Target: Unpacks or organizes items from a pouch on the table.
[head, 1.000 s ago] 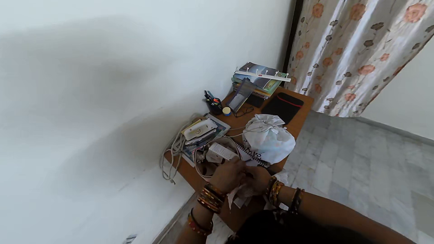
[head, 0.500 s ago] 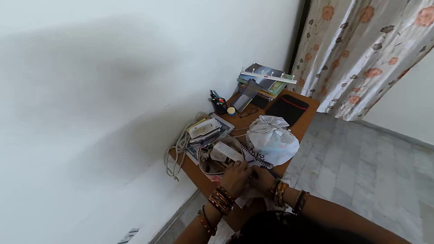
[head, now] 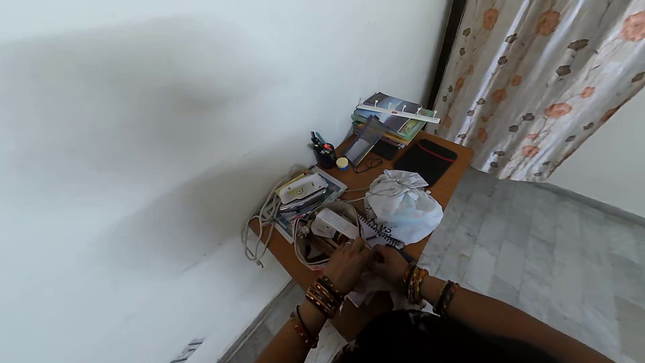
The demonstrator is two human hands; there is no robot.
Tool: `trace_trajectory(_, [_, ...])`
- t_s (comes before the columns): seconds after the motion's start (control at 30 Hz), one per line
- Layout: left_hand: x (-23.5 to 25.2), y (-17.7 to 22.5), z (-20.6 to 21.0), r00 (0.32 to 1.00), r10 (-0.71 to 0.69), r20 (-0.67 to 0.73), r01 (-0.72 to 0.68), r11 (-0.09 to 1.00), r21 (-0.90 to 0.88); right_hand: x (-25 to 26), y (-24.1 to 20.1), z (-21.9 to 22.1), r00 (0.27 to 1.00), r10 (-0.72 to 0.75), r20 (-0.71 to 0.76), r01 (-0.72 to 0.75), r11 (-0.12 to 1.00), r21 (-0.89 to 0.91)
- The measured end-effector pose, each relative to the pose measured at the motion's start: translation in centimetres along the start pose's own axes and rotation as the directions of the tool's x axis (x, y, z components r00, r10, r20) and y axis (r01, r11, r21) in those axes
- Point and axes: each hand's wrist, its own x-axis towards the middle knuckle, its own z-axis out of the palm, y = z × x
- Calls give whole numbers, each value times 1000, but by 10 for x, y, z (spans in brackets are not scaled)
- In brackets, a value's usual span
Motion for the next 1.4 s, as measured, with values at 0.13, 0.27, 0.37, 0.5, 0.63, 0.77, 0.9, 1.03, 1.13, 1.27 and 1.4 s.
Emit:
trace_trajectory(0.13, [1,-6,9,995,30,-95,-30,1000,-5,-5,2,3,1000,19,0,-19,1000,6])
trace_trajectory(0.27, [0,-9,13,982,90,-165,-88,996,19,-4,2,8,1000,18,-3,-18,1000,7])
trace_trajectory(0.37, [0,-6,3,999,36,-23,-36,999,-5,-3,2,8,1000,4,-9,-4,1000,-9])
trace_trajectory(0.5, [0,-3,-12,992,-39,124,60,984,-166,-7,-9,9,998,18,-56,-18,1000,6])
trace_trajectory(0.63, [-4,-8,-7,999,-1,47,15,953,-301,-8,-17,11,997,23,-69,-25,999,-24])
trace_trajectory(0.77, [-8,-7,-6,999,-48,18,51,937,-346,-4,-18,9,997,-3,-78,-5,994,-111])
trace_trajectory(0.9, [-11,-2,-9,985,-172,6,162,915,-370,-8,-27,8,997,-14,-74,3,988,-152])
trace_trajectory(1.03, [-7,12,-23,869,-459,186,495,787,-369,-8,-32,8,999,-28,-32,21,978,-205])
trace_trajectory(1.13, [-1,13,-28,810,-510,288,583,752,-308,-8,-33,8,1000,-2,-6,1,977,-213])
trace_trajectory(1.27, [5,8,-31,812,-463,356,565,778,-275,-11,-32,9,1000,3,-12,-5,986,-164])
trace_trajectory(1.4, [8,1,-31,806,-468,361,577,758,-305,-10,-29,10,1000,-14,-6,13,988,-154])
